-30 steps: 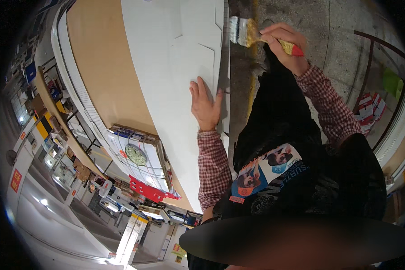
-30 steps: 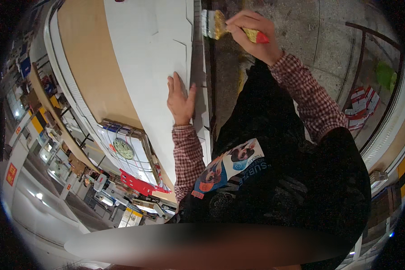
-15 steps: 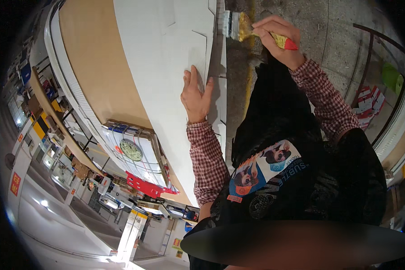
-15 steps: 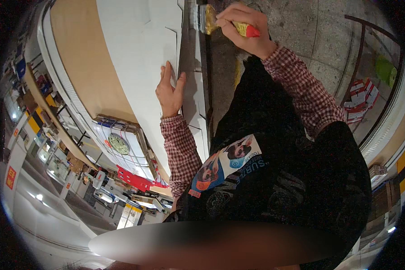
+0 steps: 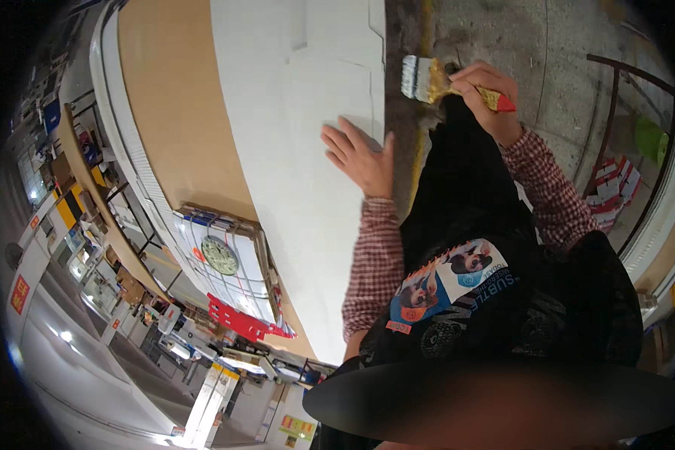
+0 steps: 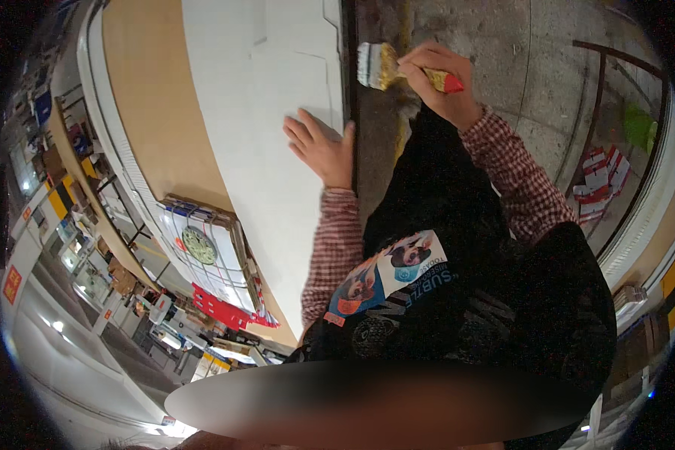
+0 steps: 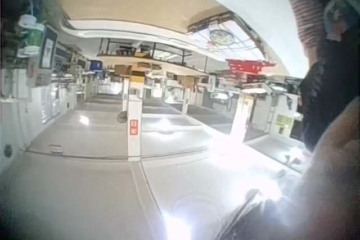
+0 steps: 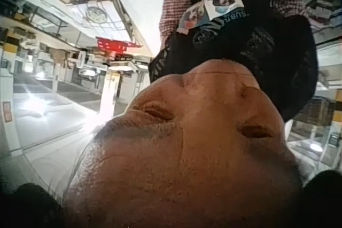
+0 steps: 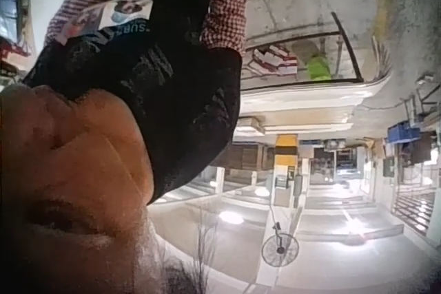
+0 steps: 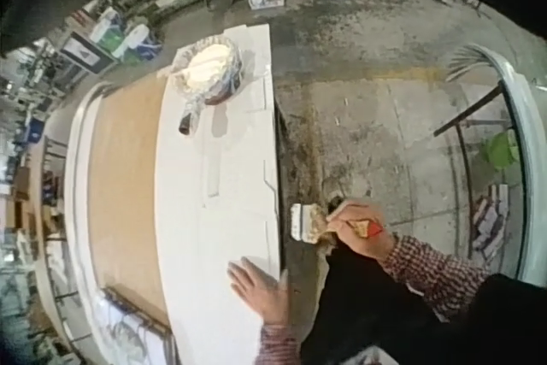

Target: The recorder applies glue to the edge of a large white paper sheet using a brush.

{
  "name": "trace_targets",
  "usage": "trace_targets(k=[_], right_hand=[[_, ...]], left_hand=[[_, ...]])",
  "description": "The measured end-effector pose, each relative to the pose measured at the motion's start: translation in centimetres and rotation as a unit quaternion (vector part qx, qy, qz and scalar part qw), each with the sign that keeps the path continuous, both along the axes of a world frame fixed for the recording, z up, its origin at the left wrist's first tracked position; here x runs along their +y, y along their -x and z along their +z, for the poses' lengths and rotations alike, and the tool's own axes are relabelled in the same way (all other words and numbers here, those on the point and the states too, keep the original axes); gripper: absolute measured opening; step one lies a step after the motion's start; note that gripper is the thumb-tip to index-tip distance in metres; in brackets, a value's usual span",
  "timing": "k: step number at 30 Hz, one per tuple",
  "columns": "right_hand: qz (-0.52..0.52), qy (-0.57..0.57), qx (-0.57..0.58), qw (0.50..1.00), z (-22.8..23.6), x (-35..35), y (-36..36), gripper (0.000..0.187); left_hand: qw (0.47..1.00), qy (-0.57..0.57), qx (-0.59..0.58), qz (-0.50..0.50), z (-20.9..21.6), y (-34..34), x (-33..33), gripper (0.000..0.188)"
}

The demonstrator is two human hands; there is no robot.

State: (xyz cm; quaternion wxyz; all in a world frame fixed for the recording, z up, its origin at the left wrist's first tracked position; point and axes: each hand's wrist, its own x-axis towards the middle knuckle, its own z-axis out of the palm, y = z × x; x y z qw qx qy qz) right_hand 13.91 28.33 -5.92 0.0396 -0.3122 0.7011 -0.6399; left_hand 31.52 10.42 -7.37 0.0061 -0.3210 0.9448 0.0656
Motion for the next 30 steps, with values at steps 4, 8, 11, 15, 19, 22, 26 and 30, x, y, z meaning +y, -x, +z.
trace_targets(k=[4, 8, 11, 15, 19, 22, 26, 30], right_hand=[[-0.006, -0.046, -0.056, 0.997, 1.1, 1.3, 0.0, 0.010], [0.000, -0.035, -0.055, 0.998, 1.7, 0.8, -0.4, 0.010], [-0.022, -0.047, -0.003, 0.999, 3.2, 0.6, 2.2, 0.009], [-0.043, 0.134, 0.007, 0.990, 8.1, -2.6, 11.8, 0.019], [0.000, 0.081, 0.016, 0.997, 13.0, -9.8, 24.9, 0.043], [0.081, 0.018, 0.005, 0.997, 15.3, -17.2, 29.6, 0.024], [0.228, 0.084, 0.063, 0.968, 16.4, -23.0, 30.9, 0.026], [0.099, -0.220, 0.223, 0.945, 14.3, -26.7, 31.7, 0.032]], left_hand=[[0.995, 0.049, -0.060, 0.062, -0.6, -3.2, 1.9, 0.096], [0.998, -0.061, -0.012, -0.022, 1.1, -4.3, -0.5, 0.090], [0.996, -0.078, -0.023, -0.042, 1.5, -5.6, -1.8, 0.089], [0.999, -0.018, -0.045, 0.014, 1.4, -4.9, -0.1, 0.089], [0.999, -0.008, -0.039, 0.024, 1.0, -4.1, 0.7, 0.092], [0.999, -0.019, -0.037, 0.033, 1.0, -4.1, 0.7, 0.093], [0.997, -0.032, -0.047, 0.043, 1.0, -4.3, 0.7, 0.096], [0.996, -0.052, -0.058, 0.053, 1.1, -4.3, 0.6, 0.097]])
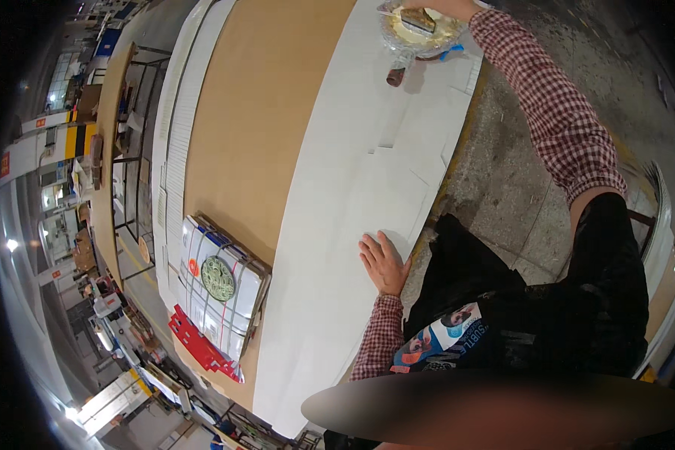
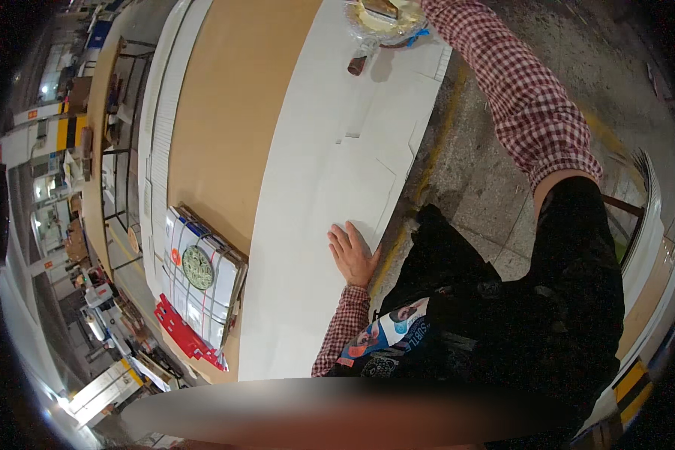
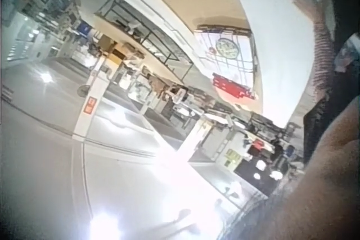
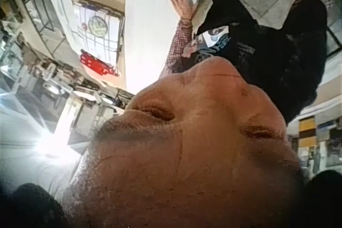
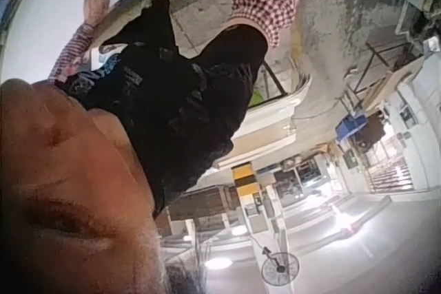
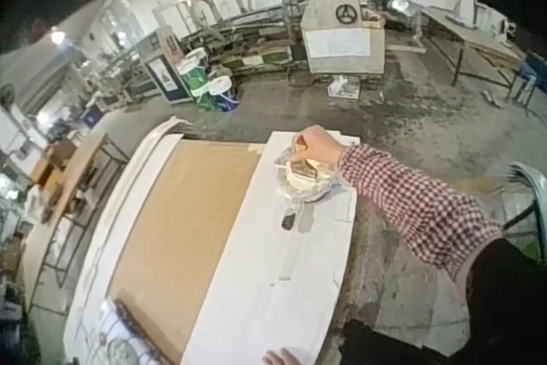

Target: The recorder applies glue to the edge of a large white paper sheet using a brush.

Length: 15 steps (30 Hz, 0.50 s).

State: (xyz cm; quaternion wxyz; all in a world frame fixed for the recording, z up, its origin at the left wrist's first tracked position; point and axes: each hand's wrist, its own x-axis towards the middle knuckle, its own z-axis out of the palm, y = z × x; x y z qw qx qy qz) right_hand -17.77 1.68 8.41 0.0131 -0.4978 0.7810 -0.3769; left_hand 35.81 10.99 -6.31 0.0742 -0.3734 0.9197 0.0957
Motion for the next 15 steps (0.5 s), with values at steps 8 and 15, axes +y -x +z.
trace_targets(k=[8, 15], right_hand=[[0.007, -0.093, -0.017, 0.995, -3.4, -2.2, 3.8, 0.033], [-0.048, -0.118, -0.065, 0.990, 1.8, -1.5, 3.3, 0.033]], left_hand=[[1.000, -0.011, 0.001, 0.012, 0.0, 0.5, -0.3, 0.098], [1.000, -0.014, -0.017, 0.015, 0.0, 0.0, -0.1, 0.098]])
